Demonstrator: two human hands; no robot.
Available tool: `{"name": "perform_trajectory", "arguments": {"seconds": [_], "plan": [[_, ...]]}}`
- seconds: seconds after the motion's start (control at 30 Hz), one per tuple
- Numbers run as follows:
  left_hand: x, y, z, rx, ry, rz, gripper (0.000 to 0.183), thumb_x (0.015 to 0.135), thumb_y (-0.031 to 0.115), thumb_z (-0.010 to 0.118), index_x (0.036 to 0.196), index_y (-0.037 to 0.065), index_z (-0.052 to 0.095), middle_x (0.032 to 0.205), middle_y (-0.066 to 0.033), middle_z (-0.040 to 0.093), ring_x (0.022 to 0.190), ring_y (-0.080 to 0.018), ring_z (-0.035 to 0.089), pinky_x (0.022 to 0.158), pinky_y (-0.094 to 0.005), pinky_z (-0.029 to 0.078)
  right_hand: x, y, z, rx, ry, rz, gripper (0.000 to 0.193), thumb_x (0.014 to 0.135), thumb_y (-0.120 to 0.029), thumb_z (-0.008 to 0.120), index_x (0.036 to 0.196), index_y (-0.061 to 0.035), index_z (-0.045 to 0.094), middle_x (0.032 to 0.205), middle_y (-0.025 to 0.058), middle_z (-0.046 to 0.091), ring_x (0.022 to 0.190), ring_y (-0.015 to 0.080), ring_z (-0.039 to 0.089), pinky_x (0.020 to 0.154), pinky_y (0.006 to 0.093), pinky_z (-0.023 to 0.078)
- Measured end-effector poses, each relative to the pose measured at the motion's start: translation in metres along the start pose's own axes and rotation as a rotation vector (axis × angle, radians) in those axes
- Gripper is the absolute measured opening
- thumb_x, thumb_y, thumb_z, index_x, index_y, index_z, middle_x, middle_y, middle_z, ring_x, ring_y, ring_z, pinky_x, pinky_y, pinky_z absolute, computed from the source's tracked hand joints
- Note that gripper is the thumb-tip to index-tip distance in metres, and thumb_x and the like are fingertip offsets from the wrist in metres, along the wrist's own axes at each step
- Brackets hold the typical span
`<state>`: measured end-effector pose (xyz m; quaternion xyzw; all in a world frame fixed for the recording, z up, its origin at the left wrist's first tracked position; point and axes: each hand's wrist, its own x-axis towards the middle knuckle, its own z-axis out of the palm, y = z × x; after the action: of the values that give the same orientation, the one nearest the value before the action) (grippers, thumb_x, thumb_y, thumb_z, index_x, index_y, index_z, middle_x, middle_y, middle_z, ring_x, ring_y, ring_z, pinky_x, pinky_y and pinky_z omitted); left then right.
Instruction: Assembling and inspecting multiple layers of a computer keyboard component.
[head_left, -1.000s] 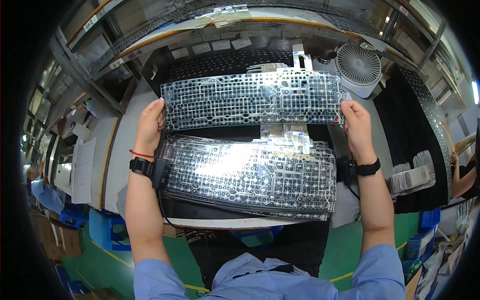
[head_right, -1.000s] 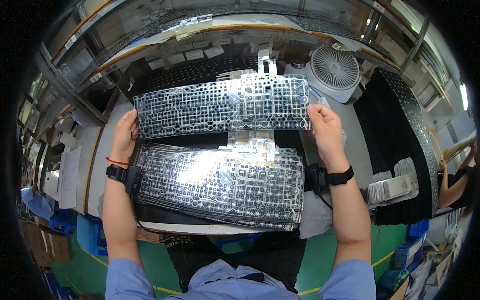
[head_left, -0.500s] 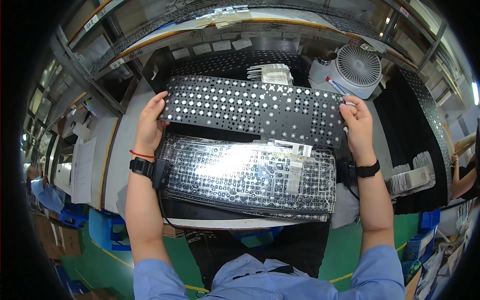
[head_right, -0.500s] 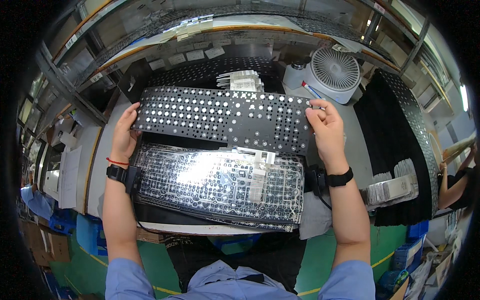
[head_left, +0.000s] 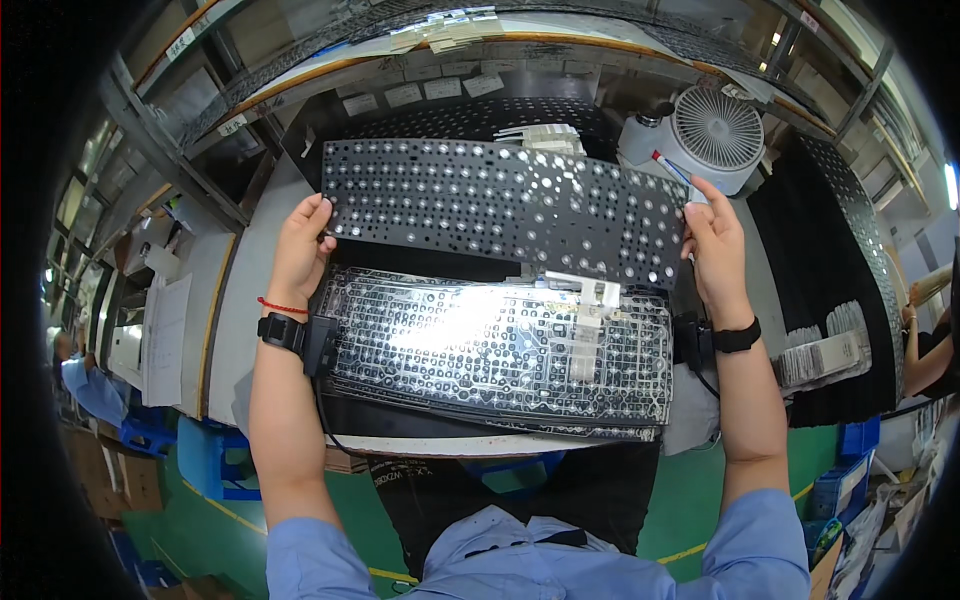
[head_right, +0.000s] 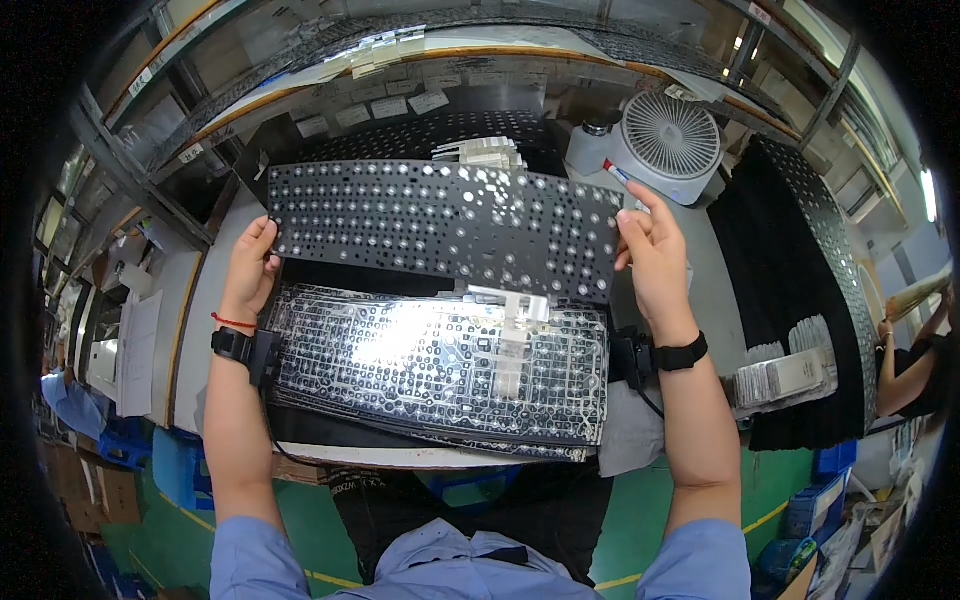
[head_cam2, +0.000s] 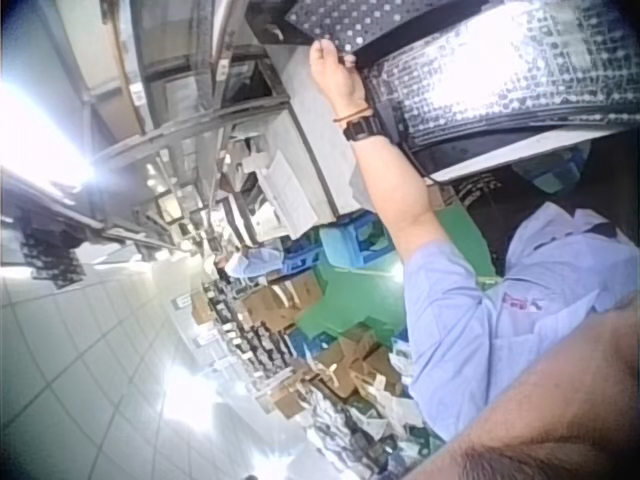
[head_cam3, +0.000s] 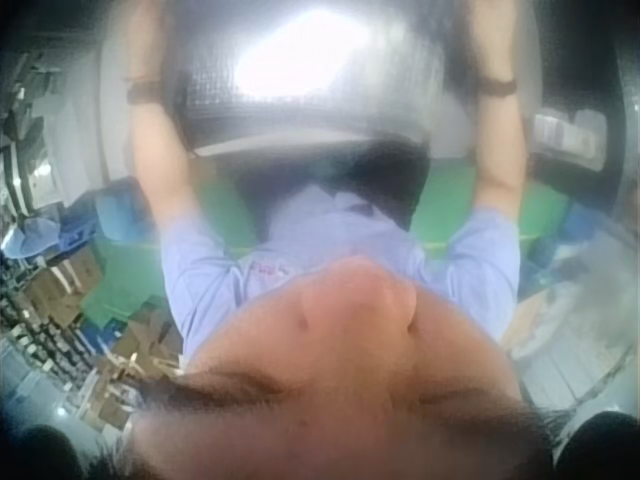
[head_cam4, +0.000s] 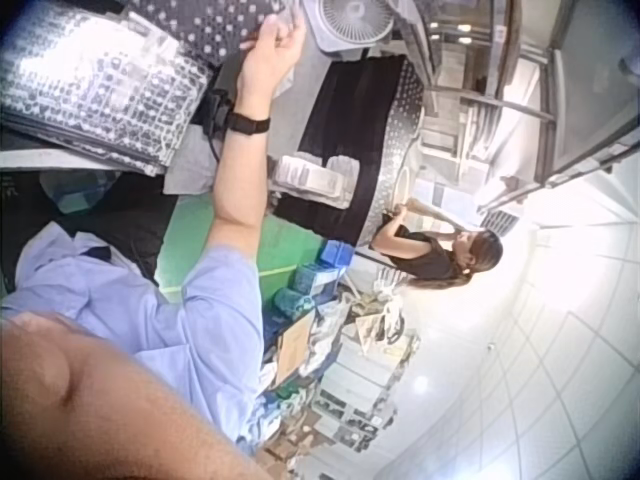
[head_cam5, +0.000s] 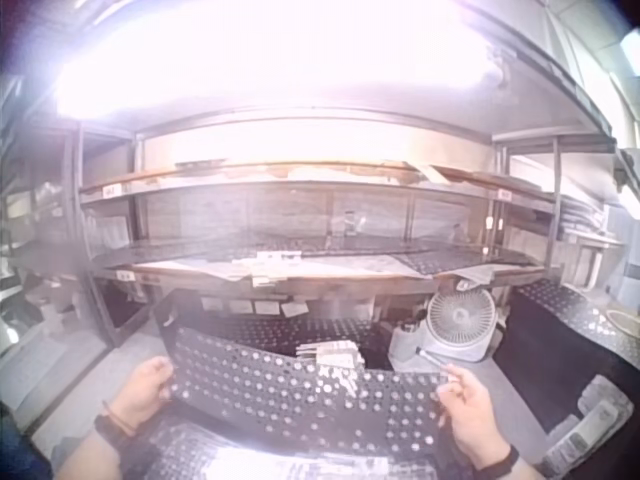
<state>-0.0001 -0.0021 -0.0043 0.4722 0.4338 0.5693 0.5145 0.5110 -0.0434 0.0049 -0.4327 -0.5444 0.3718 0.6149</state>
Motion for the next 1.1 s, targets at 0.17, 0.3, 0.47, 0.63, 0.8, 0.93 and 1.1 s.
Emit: {"name": "perform_trajectory", "arguments": {"seconds": [0.17, 0.3, 0.47, 0.63, 0.8, 0.93, 1.1], "plan": [[0.006, -0.007, -0.021, -0.161, 0.095, 0.029, 0.025, 0.101, 0.015, 0.053, 0.121, 0.001, 0.057, 0.099, -0.0018, 0.065, 0.073, -0.0051, 0.059, 0.061, -0.0144, 0.049, -0.003, -0.01, 0.011, 0.019, 0.023, 0.05, 0.034, 0.1, -0.016, 0.054, 0.129, 0.0005, 0.052, 0.085, 0.0041, 0.063, 0.058, 0.0059, 0.054, 0.052, 0.0172, 0.043], [0.005, 0.005, 0.01, -0.338, 0.298, 0.084, 0.032, 0.101, 0.013, 0.051, 0.126, -0.006, 0.052, 0.114, -0.0153, 0.064, 0.095, -0.0176, 0.067, 0.079, -0.021, 0.057, -0.002, -0.005, -0.003, -0.116, -0.155, 0.203, 0.022, 0.1, -0.018, 0.055, 0.114, -0.0024, 0.06, 0.077, 0.0013, 0.061, 0.058, 0.0049, 0.053, 0.053, 0.0169, 0.042], [0.004, 0.0, -0.006, -0.27, 0.148, 0.071, 0.034, 0.101, 0.015, 0.05, 0.126, -0.008, 0.05, 0.117, -0.0209, 0.062, 0.101, -0.0232, 0.066, 0.086, -0.0271, 0.057, -0.011, -0.008, 0.008, -0.341, -0.43, 0.313, 0.014, 0.094, -0.019, 0.065, 0.092, -0.0048, 0.064, 0.072, -0.0031, 0.059, 0.061, 0.0036, 0.052, 0.056, 0.0187, 0.042], [0.003, -0.004, -0.013, -0.185, 0.084, 0.017, 0.032, 0.101, 0.018, 0.052, 0.124, -0.004, 0.053, 0.112, -0.0159, 0.065, 0.095, -0.0194, 0.067, 0.079, -0.0255, 0.056, -0.014, -0.009, 0.01, -0.493, -0.665, 0.253, 0.023, 0.081, -0.02, 0.08, 0.083, -0.0037, 0.064, 0.072, -0.0036, 0.059, 0.064, 0.0037, 0.05, 0.057, 0.0204, 0.041], [0.001, -0.001, -0.008, -0.116, 0.078, -0.022, 0.03, 0.102, 0.022, 0.052, 0.122, 0.001, 0.056, 0.11, -0.0105, 0.067, 0.09, -0.0155, 0.066, 0.074, -0.0226, 0.053, -0.016, -0.01, 0.008, -0.525, -0.713, 0.117, 0.031, 0.073, -0.022, 0.086, 0.086, -0.0041, 0.065, 0.078, -0.0018, 0.058, 0.067, 0.005, 0.051, 0.06, 0.0212, 0.041], [0.0, -0.001, -0.006, -0.095, 0.081, -0.028, 0.029, 0.102, 0.024, 0.052, 0.121, 0.002, 0.057, 0.109, -0.0083, 0.067, 0.089, -0.0134, 0.065, 0.074, -0.022, 0.052, -0.017, -0.016, 0.009, -0.531, -0.686, 0.183, 0.033, 0.071, -0.019, 0.087, 0.089, -0.0037, 0.065, 0.081, -0.0014, 0.057, 0.067, 0.0049, 0.05, 0.059, 0.0211, 0.041], [-0.001, 0.001, -0.004, -0.056, 0.089, -0.031, 0.029, 0.102, 0.025, 0.052, 0.121, 0.003, 0.057, 0.107, -0.007, 0.067, 0.087, -0.012, 0.065, 0.074, -0.0218, 0.05, -0.018, -0.027, 0.014, -0.528, -0.594, 0.24, 0.037, 0.07, -0.012, 0.087, 0.097, -0.0026, 0.064, 0.079, -0.0025, 0.054, 0.061, 0.0025, 0.047, 0.056, 0.0184, 0.039]]}}
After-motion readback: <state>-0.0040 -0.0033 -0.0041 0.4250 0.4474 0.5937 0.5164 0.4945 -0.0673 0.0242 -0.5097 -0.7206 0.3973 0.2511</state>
